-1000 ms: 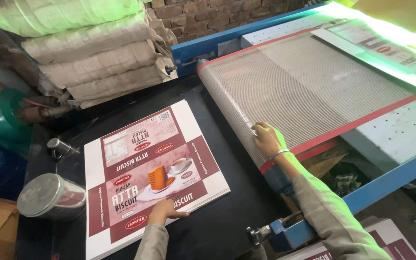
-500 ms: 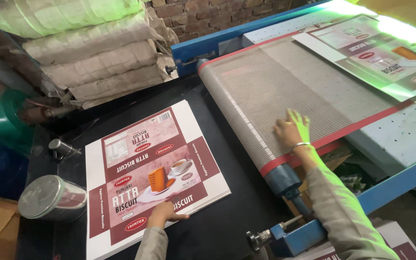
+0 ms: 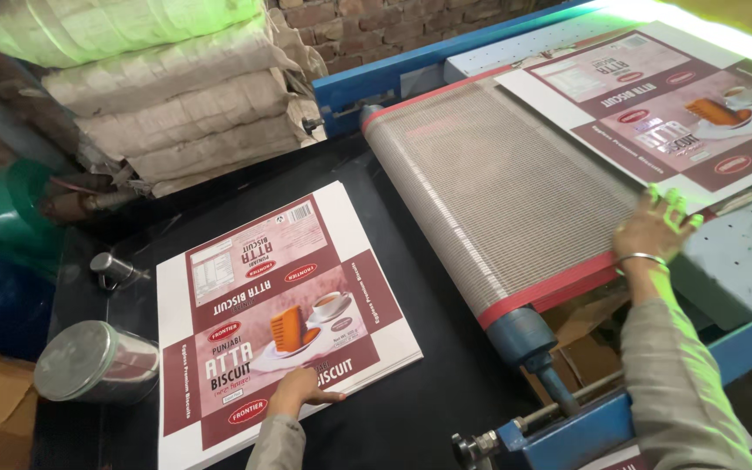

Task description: The person repeatedly picks up printed cardboard sheets from a conveyor belt and stacks them on a table. The sheets are handled one at a time and placed in a growing pile.

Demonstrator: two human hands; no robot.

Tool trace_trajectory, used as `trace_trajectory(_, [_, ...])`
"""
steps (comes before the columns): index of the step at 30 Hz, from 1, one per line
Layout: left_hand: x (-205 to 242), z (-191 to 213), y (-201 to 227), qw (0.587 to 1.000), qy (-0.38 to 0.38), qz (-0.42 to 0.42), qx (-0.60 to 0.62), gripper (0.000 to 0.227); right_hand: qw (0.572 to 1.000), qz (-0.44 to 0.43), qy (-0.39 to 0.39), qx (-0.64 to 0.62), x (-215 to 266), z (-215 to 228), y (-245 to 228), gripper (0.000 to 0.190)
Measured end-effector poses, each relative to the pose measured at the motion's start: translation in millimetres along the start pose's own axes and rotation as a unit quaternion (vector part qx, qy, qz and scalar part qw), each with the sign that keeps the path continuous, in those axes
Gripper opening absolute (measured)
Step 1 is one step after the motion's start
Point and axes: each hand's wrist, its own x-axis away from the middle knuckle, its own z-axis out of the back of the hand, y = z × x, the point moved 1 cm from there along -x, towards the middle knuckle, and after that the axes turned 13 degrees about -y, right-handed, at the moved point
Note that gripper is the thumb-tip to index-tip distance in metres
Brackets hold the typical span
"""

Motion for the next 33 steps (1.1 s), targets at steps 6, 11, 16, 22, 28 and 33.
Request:
trace_trajectory(6, [-3,1,-10,1.0,-0.014,-0.012,-0.013,0.093,0.999,-0.011,-0.032,0.015,-3,3,23,0.03])
trace_trajectory(11, [21,19,29,0.985,-0.006,-0.169,0.03,0.073,0.981,0.164,0.062,0.083,17,43,-62,0.037])
trace_trajectory(16, [77,52,116,0.732,-0.091,-0.298,0.606,0.085,0.879,0.471,-0.006,-0.068,152,123,-222,0.012])
trace_trajectory(22, [130,63,134,0.541,0.058,-0.455,0.705,0.05,0.704,0.671,-0.163,-0.166,295,210,-297,0.041])
trace_trajectory(28, [172,5,-59,0.641,0.268,-0.405,0.594,0.056,0.759,0.649,0.005,-0.052,286,173,-290,0.07])
trace_trajectory(33, [165,-31,-218,0.68,0.212,-0.192,0.675,0.063,0.758,0.647,0.012,0.079,250,93,-291,0.055])
